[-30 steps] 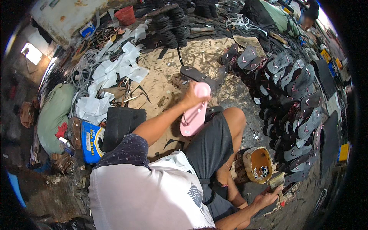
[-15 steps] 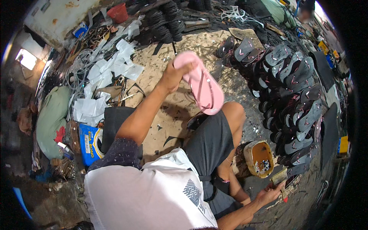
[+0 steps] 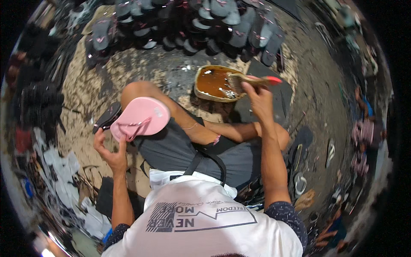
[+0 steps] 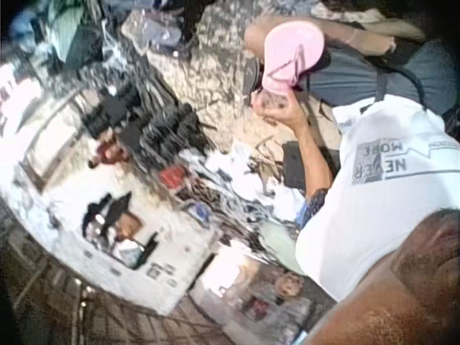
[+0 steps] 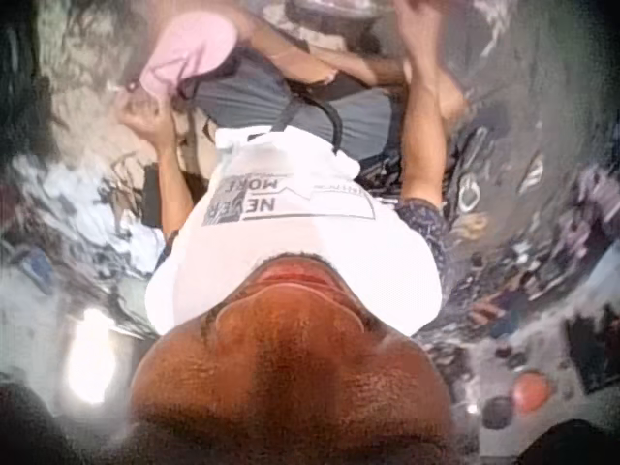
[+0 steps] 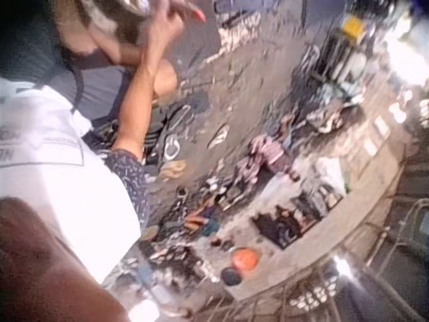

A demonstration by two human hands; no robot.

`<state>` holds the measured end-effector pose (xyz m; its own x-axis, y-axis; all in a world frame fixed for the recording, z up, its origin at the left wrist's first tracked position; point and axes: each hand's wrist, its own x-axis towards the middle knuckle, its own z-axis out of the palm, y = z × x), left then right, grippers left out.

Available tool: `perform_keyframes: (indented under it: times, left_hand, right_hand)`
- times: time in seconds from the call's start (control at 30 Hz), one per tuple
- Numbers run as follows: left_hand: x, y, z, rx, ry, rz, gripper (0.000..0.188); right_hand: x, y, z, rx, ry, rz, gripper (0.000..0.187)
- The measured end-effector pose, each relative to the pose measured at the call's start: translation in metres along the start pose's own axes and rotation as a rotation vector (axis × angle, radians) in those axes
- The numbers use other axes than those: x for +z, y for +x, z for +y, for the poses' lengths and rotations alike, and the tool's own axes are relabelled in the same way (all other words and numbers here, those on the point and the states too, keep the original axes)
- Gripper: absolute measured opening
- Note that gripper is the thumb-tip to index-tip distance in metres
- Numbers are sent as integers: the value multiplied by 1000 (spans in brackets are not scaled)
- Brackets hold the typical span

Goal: The person sits on the floor and repeatedly applies a brown liquid from a container onto flip-flops using a brush. They handle multiple flip-flops one at a time, dipping the brush into the container and brushing the liquid onto the soles and straps. The person also spreads the liquid onto a large black sheet on the floor.

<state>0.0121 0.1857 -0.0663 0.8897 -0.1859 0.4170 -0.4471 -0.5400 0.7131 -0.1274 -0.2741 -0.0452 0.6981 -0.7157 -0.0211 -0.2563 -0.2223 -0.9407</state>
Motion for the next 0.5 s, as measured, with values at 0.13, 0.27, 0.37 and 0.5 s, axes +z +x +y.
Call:
perform_keyframes:
  times: [0.13, 0.27, 0.37, 0.5]
  left_hand:
    - [-7, 47, 26, 470, 57, -485, 48]
    - [1, 80, 71, 599, 161, -679, 54]
    - [10, 95, 51, 665, 133, -710, 56]
    - [26, 102, 54, -111, -650, -568, 56]
  right_hand:
    - [37, 13, 20, -175, -462, -27, 26]
    - [46, 16, 25, -250, -810, -140, 24]
    - [26, 4, -1, -337, 118, 122, 20]
    - [-43, -6, -2, -446, -871, -32, 22]
